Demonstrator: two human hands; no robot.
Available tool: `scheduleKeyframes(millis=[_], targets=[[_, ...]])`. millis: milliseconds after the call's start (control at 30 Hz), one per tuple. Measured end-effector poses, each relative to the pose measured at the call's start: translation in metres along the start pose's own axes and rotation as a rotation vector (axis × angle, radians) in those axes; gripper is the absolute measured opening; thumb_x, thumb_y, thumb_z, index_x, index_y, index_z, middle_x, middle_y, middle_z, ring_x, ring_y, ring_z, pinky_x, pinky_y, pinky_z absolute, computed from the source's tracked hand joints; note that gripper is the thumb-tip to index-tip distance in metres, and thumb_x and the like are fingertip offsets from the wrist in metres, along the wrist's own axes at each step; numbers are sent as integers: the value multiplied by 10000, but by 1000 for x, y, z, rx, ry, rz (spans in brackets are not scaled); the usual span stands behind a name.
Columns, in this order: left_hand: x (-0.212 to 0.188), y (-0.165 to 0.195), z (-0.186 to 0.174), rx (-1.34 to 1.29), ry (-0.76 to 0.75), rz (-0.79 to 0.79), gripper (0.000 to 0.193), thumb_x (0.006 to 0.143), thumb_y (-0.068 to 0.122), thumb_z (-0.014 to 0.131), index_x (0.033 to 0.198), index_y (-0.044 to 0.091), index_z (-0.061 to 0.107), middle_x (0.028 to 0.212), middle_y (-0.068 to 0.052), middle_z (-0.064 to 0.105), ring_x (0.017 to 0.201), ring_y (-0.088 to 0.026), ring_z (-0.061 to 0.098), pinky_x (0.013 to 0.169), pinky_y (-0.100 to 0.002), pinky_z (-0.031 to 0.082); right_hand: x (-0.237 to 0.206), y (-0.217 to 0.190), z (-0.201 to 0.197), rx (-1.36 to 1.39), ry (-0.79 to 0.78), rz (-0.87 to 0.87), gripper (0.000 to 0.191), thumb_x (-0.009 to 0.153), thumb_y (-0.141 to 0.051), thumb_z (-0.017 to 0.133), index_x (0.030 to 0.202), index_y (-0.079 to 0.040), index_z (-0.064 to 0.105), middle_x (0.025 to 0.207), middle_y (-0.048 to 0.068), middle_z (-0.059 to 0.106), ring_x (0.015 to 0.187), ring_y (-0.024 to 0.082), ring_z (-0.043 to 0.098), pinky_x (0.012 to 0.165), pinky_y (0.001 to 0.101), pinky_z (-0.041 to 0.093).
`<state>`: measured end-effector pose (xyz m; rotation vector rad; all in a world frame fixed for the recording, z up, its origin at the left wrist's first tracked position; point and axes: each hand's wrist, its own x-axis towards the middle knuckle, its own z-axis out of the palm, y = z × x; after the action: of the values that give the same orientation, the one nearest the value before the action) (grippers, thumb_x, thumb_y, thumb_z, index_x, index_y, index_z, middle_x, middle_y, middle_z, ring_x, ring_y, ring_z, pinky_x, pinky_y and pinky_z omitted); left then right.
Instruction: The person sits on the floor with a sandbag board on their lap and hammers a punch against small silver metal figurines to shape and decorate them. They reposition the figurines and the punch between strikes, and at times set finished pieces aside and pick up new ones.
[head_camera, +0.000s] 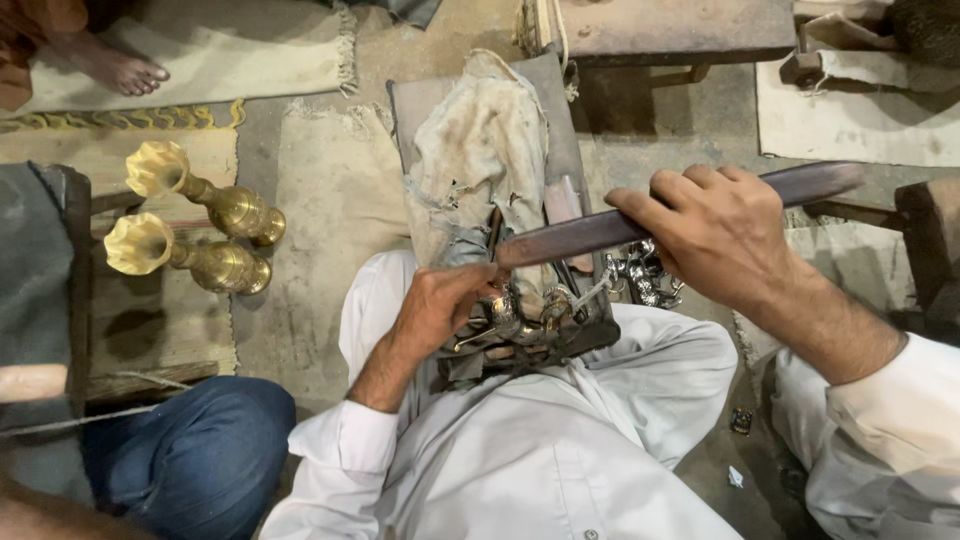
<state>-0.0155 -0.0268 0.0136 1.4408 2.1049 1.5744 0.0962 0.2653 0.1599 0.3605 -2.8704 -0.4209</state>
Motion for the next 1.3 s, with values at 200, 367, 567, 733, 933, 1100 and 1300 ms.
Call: scheduleKeyframes(millis=[200, 367, 567, 733, 933, 1100, 1300], targets=[[-12, -9, 14, -67, 196, -82, 323, 870, -165, 655, 1147, -2, 679, 990, -118, 782, 915, -200, 808, 724, -299, 637, 16, -18, -14, 62, -126, 49, 407, 883, -193, 730, 1285, -206, 663, 907, 26, 671, 757, 197, 665, 622, 366, 511], [-18, -10, 33, -9, 371, -172, 265, 860, -144, 650, 1090, -12, 656, 1010, -114, 798, 930, -195, 799, 720, -273, 629, 54, -27, -18, 13, -280, -6, 226, 995, -152, 649, 1217, -191, 655, 914, 58, 685, 777, 225, 692, 584, 377, 537], [-23, -1, 49, -188, 553, -265, 156, 941, -103, 647, 1054, -1, 615, 930, -82, 786, 905, -133, 794, 748, -245, 617, 100, -40, -46, 113, -150, -135, 317, 856, -187, 690, 1170, -184, 648, 855, 59, 696, 795, 299, 714, 594, 443, 533], [-28, 1, 58, -185, 620, -218, 159, 948, -52, 722, 1038, -2, 600, 973, -103, 767, 867, -107, 738, 759, -229, 580, 115, -51, -56, 114, -129, -137, 413, 783, -147, 709, 1186, -142, 618, 869, 71, 697, 753, 267, 721, 608, 433, 540], [-32, -1, 61, -229, 668, -438, 209, 987, 9, 717, 1144, -1, 580, 905, -69, 803, 696, -51, 591, 588, -184, 432, 112, -44, -49, 268, -3, -111, 424, 846, -117, 734, 1252, -131, 613, 912, 80, 690, 771, 277, 702, 655, 442, 533], [-30, -4, 63, -236, 708, -401, 220, 967, 24, 730, 1130, -2, 584, 900, -57, 790, 780, -29, 694, 623, -171, 507, 122, -57, -46, 214, 115, -232, 408, 830, -169, 713, 1225, -149, 615, 882, 62, 693, 740, 258, 714, 592, 414, 525], [-25, -10, 61, -247, 669, -374, 183, 914, -7, 763, 1061, -21, 654, 889, -92, 787, 779, -76, 715, 696, -215, 574, 131, -63, -40, -70, -203, -265, 310, 908, -185, 630, 1209, -124, 591, 836, 71, 691, 656, 232, 712, 500, 382, 513]])
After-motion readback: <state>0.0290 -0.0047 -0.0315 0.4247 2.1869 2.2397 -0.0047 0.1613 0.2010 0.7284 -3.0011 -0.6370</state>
